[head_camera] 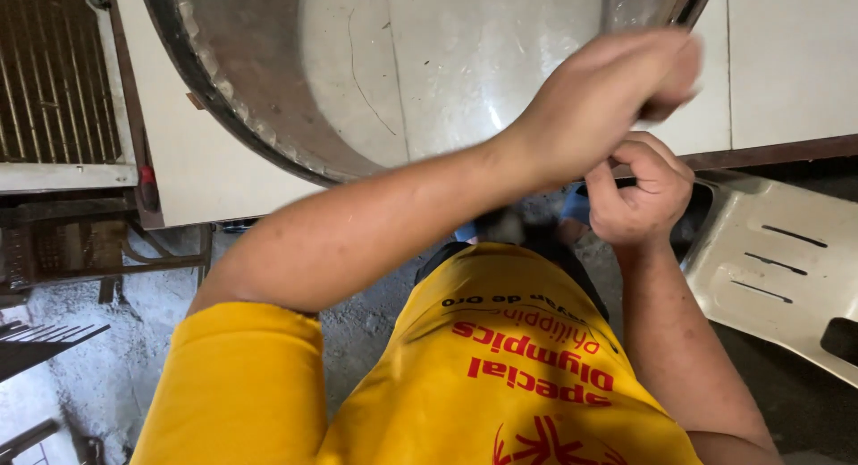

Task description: The person assembles a drum by attaching a metal rim to the drumhead using bolts and nuts. They use a wrench to tighten the bolts around the rim and then secure the nuts by hand.

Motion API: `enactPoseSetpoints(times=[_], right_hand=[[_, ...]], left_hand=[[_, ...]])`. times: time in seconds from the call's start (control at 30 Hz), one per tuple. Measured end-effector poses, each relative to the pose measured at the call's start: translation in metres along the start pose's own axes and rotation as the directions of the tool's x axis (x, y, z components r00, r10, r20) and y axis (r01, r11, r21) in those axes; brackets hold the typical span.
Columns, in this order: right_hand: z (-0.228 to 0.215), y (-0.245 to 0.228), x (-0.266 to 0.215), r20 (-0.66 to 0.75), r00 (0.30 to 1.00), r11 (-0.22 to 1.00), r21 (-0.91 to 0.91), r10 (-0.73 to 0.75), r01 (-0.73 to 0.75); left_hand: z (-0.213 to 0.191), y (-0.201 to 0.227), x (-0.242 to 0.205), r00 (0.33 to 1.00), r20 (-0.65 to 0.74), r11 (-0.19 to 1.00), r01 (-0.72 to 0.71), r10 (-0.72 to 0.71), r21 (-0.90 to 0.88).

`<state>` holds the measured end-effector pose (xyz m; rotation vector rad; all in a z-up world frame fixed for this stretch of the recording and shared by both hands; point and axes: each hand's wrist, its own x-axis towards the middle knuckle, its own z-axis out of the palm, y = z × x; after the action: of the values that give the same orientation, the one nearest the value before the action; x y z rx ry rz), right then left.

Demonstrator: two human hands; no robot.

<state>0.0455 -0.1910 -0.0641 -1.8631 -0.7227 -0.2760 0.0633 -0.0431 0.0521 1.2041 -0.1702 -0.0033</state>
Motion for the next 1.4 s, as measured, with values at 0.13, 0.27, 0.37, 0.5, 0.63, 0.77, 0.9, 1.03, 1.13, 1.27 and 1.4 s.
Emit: enactPoseSetpoints(times=[0.13, 0.27, 0.37, 0.5, 0.63, 0.77, 0.9, 1.03, 1.13, 1.27, 1.4], right_hand=[[-0.001, 0.008, 0.0, -0.004, 0.996, 0.995, 0.04, -0.088, 0.088], [-0.001, 0.006, 0.004, -0.01, 0.993, 0.99, 0.072, -0.118, 0.119], [-0.001, 0.009, 0.007, -0.01, 0.988, 0.986, 0.071, -0.152, 0.152], [-0.002, 0.016, 0.009, -0.027, 0.986, 0.969, 0.18, -0.166, 0.168], [-0.005, 0.013, 0.01, -0.004, 0.986, 0.973, 0.158, -0.169, 0.167], [-0.004, 0.013, 0.007, -0.006, 0.988, 0.973, 0.172, -0.152, 0.151], [-0.001, 0.012, 0.005, -0.019, 0.995, 0.984, 0.143, -0.101, 0.103], [-0.002, 0.018, 0.004, -0.012, 0.996, 0.982, 0.164, -0.093, 0.093], [-0.002, 0.022, 0.001, 0.0, 0.996, 0.987, 0.14, -0.085, 0.084], [-0.005, 0.029, -0.002, 0.014, 0.997, 0.99, 0.118, -0.08, 0.078], [-0.004, 0.029, 0.0, 0.024, 0.997, 0.989, 0.13, -0.07, 0.066]], left_hand=[[0.006, -0.008, 0.041, 0.961, -0.229, 0.954, 0.204, -0.152, 0.22], [-0.017, -0.05, 0.072, 0.957, -0.274, 0.985, 0.129, -0.093, 0.118], [-0.022, -0.063, 0.08, 0.926, -0.299, 0.972, 0.234, -0.231, -0.025], [-0.025, -0.065, 0.074, 0.968, -0.25, 0.979, 0.081, -0.032, 0.186], [-0.033, -0.055, 0.066, 0.967, -0.119, 0.886, -0.15, 0.223, 0.439], [-0.032, -0.026, 0.044, 0.929, 0.018, 0.759, -0.313, 0.37, 0.571], [-0.029, -0.011, -0.019, 0.908, -0.109, 0.907, -0.415, 0.406, -0.078], [-0.037, -0.024, -0.051, 0.903, -0.064, 0.898, -0.43, 0.426, -0.094], [-0.036, -0.014, -0.055, 0.863, 0.08, 0.865, -0.493, 0.5, -0.089], [-0.037, -0.014, -0.056, 0.803, 0.168, 0.82, -0.557, 0.572, -0.132], [-0.043, -0.042, -0.057, 0.795, 0.263, 0.836, -0.535, 0.547, -0.121]])
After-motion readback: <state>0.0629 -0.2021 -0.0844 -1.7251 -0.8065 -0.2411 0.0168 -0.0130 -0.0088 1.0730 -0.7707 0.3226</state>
